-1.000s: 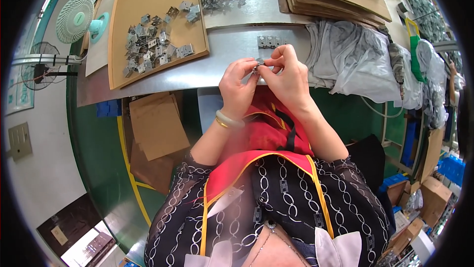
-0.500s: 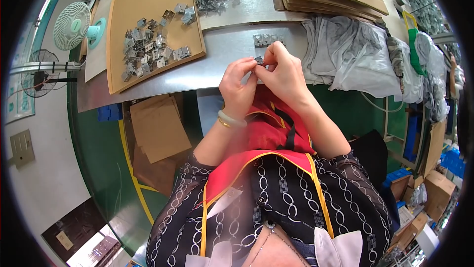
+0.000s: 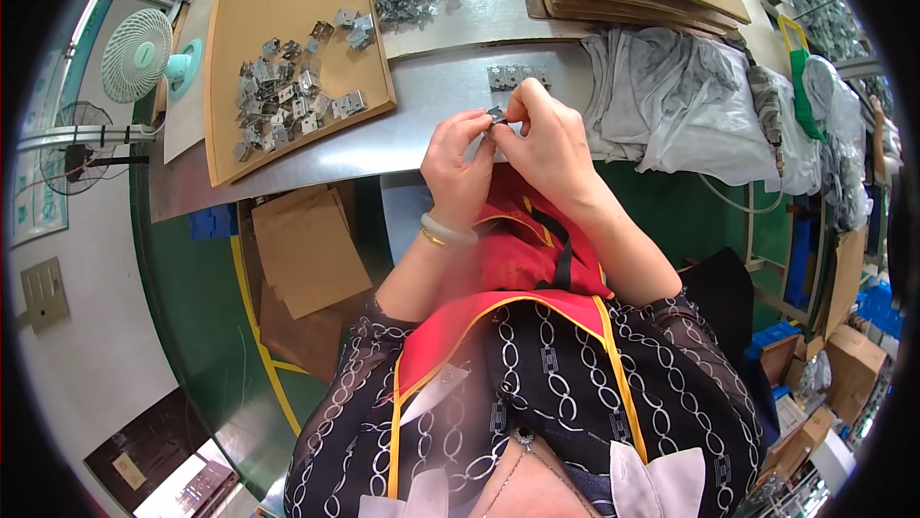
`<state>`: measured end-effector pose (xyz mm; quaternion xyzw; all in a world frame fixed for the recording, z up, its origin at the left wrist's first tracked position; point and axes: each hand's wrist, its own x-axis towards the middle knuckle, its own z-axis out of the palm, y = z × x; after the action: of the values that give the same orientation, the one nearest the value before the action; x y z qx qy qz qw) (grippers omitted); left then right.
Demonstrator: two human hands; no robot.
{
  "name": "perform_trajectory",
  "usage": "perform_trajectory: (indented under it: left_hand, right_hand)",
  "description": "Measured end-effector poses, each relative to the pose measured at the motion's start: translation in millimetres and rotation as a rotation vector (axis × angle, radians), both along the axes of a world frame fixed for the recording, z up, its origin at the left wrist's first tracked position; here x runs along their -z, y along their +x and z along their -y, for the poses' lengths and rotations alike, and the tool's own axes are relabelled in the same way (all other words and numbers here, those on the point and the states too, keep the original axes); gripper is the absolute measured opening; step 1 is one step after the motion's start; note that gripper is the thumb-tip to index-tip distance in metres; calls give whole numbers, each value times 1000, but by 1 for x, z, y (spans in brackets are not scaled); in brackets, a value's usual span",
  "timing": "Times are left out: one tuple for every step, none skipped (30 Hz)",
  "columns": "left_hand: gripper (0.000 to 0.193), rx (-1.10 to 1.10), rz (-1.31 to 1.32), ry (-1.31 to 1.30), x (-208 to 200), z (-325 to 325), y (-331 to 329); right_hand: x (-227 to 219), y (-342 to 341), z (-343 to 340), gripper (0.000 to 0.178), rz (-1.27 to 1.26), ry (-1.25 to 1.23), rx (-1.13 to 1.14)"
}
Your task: The person assembles small metal components into plastic housings by hand, taking parts from storage trays and cardboard inserts at a factory workbench.
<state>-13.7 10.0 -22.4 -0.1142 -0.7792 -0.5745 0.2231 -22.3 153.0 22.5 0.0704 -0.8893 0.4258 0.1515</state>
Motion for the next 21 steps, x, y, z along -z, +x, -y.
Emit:
perform_trajectory:
  left_hand:
    - [24, -3, 1, -4, 0, -1, 0]
    - [25, -8, 3, -10, -1, -1, 0]
    - [25, -8, 3, -11, -2, -1, 0]
    - [25, -9, -39, -48, -4, -1, 0]
    - [25, -10, -82, -85, -6, -1, 0]
    - [25, -10, -81, -86, -4, 0, 1]
    - [25, -3, -58, -66, -2, 0, 1]
    - [25, 3, -36, -47, -1, 0, 1]
    - [25, 3, -36, -47, 0, 1, 0]
    - [25, 15, -6, -6, 0, 2, 0]
    - [25, 30, 25, 36, 2, 2, 1]
    - [25, 32, 27, 35, 2, 2, 1]
    - [25, 45, 33, 47, 3, 3, 0]
    - [25, 58, 37, 58, 3, 3, 0]
    - [25, 60, 38, 59, 3, 4, 0]
    - [26, 60, 20, 36, 3, 5, -1]
    - [26, 56, 1, 12, 3, 6, -1]
    - [26, 55, -2, 12, 3, 7, -2]
    - [26, 67, -17, 12, 3, 8, -1]
    - [27, 79, -32, 11, 2, 9, -1]
    - [27, 75, -33, 13, -1, 11, -1]
  right_hand:
    - [1, 0, 0, 28, 1, 1, 1]
    - [1, -1, 0, 27, 8, -8, 0]
    - [2, -1, 0, 27, 15, -17, -1]
    - [2, -3, 0, 27, 16, -18, -1]
    - [2, -4, -1, 27, 57, -65, -4]
    - [1, -5, -1, 27, 97, -112, -6]
    - [0, -4, -1, 27, 98, -112, -5]
    - [-3, -4, -2, 26, 94, -125, -16]
    - [-4, -3, -2, 26, 90, -139, -27]
    - [-4, -4, -3, 26, 90, -139, -27]
    - [-1, -6, -5, 26, 84, -152, -51]
    - [0, -6, -7, 25, 78, -166, -74]
    - [0, -6, -7, 25, 79, -166, -72]
    - [0, -6, -8, 25, 75, -164, -94]
    - [-1, -6, -9, 25, 70, -162, -117]
    - [1, -6, -9, 25, 70, -162, -114]
    - [5, -6, -9, 28, 100, -199, -111]
    - [6, -6, -9, 30, 131, -235, -108]
    - [5, -5, -9, 30, 129, -234, -109]
    - [4, -3, -9, 33, 120, -207, -84]
    - [3, -3, -8, 37, 111, -179, -59]
